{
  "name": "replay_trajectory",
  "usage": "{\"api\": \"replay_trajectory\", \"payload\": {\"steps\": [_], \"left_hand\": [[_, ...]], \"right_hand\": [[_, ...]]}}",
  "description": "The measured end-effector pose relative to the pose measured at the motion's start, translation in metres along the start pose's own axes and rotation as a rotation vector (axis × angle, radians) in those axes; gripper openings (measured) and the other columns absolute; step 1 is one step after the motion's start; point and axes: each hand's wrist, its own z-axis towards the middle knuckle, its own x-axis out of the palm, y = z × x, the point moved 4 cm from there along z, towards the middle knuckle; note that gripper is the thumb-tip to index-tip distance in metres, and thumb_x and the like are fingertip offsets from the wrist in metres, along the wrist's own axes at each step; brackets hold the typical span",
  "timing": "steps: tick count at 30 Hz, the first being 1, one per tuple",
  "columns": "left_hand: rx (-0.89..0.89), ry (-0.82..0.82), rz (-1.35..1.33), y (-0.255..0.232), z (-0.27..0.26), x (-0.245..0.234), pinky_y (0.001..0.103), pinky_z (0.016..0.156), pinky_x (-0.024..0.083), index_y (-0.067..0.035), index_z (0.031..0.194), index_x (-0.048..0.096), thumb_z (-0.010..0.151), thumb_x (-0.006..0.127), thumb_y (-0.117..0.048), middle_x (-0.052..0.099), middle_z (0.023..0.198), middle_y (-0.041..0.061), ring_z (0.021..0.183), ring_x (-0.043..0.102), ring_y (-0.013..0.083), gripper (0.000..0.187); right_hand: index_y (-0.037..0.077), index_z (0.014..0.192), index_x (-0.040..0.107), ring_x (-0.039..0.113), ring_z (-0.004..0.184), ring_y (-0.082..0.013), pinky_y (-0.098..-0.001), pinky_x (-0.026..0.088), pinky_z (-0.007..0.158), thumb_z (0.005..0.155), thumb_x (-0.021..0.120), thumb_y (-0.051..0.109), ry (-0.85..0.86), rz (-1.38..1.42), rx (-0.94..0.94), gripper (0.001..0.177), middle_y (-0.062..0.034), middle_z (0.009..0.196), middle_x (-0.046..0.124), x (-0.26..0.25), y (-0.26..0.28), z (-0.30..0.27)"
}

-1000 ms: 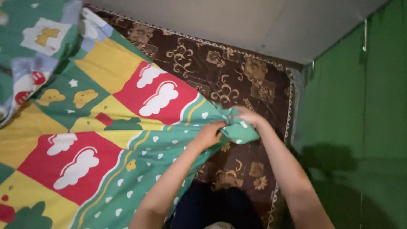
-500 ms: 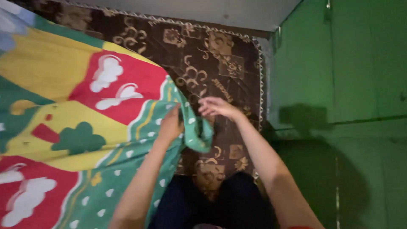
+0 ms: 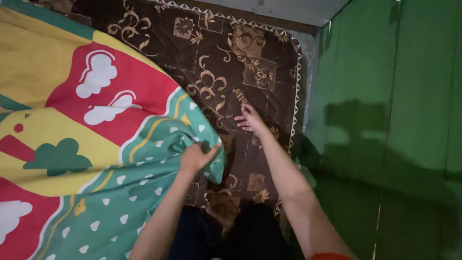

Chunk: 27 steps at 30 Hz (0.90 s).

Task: Putting cases on pillows and bolsters on a mattress.

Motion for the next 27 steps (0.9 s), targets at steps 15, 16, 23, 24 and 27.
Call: {"api": "replay_trajectory", "payload": {"steps": [15, 16, 23, 24, 27], "left_hand": [[0.161, -0.099, -0.086, -0.024, 0.044, 0.065, 0.051, 0.091, 0.053, -0.011, 0.12, 0.063, 0.095, 0.062, -0.028, 0.067, 0.112, 0.021, 0.104, 0.066, 0.0399, 0.03], [0.241, -0.166, -0.139, -0.029, 0.043, 0.066, 0.051, 0.091, 0.052, -0.009, 0.118, 0.062, 0.096, 0.063, -0.027, 0.065, 0.11, 0.021, 0.104, 0.064, 0.0403, 0.028], [0.53, -0.485, -0.434, -0.054, 0.038, 0.049, 0.048, 0.092, 0.05, -0.004, 0.124, 0.06, 0.095, 0.067, -0.023, 0.063, 0.114, 0.022, 0.107, 0.061, 0.0433, 0.035], [0.525, -0.502, -0.432, -0.063, 0.036, 0.039, 0.048, 0.092, 0.05, -0.004, 0.124, 0.06, 0.095, 0.067, -0.023, 0.063, 0.114, 0.022, 0.107, 0.061, 0.0433, 0.035], [0.6, -0.551, -0.492, -0.093, 0.029, 0.007, 0.046, 0.095, 0.051, -0.003, 0.126, 0.061, 0.096, 0.067, -0.02, 0.064, 0.118, 0.022, 0.11, 0.062, 0.0427, 0.035]], "right_hand": [[0.021, 0.1, 0.066, 0.064, 0.078, -0.0115, -0.0381, 0.056, 0.071, 0.106, 0.045, 0.034, 0.054, -0.339, -0.433, 0.025, 0.0037, 0.101, 0.076, 0.015, 0.027, -0.057], [0.021, 0.1, 0.061, 0.065, 0.089, -0.009, -0.0372, 0.055, 0.074, 0.105, 0.047, 0.031, 0.165, -0.021, -0.191, 0.018, 0.0078, 0.113, 0.072, 0.021, 0.03, -0.065], [0.035, 0.129, 0.056, 0.065, 0.098, -0.0186, -0.0447, 0.052, 0.081, 0.103, 0.045, 0.03, 0.48, 0.295, 0.189, 0.029, 0.001, 0.117, 0.063, 0.045, 0.002, -0.065], [0.035, 0.129, 0.056, 0.065, 0.098, -0.0186, -0.0447, 0.052, 0.081, 0.103, 0.045, 0.03, 0.494, 0.285, 0.184, 0.029, 0.001, 0.117, 0.063, 0.041, -0.004, -0.051], [0.011, 0.139, 0.056, 0.069, 0.105, -0.0211, -0.0396, 0.056, 0.093, 0.108, 0.045, 0.032, 0.52, 0.494, 0.207, 0.039, -0.0063, 0.122, 0.067, 0.026, -0.025, 0.01]]}}
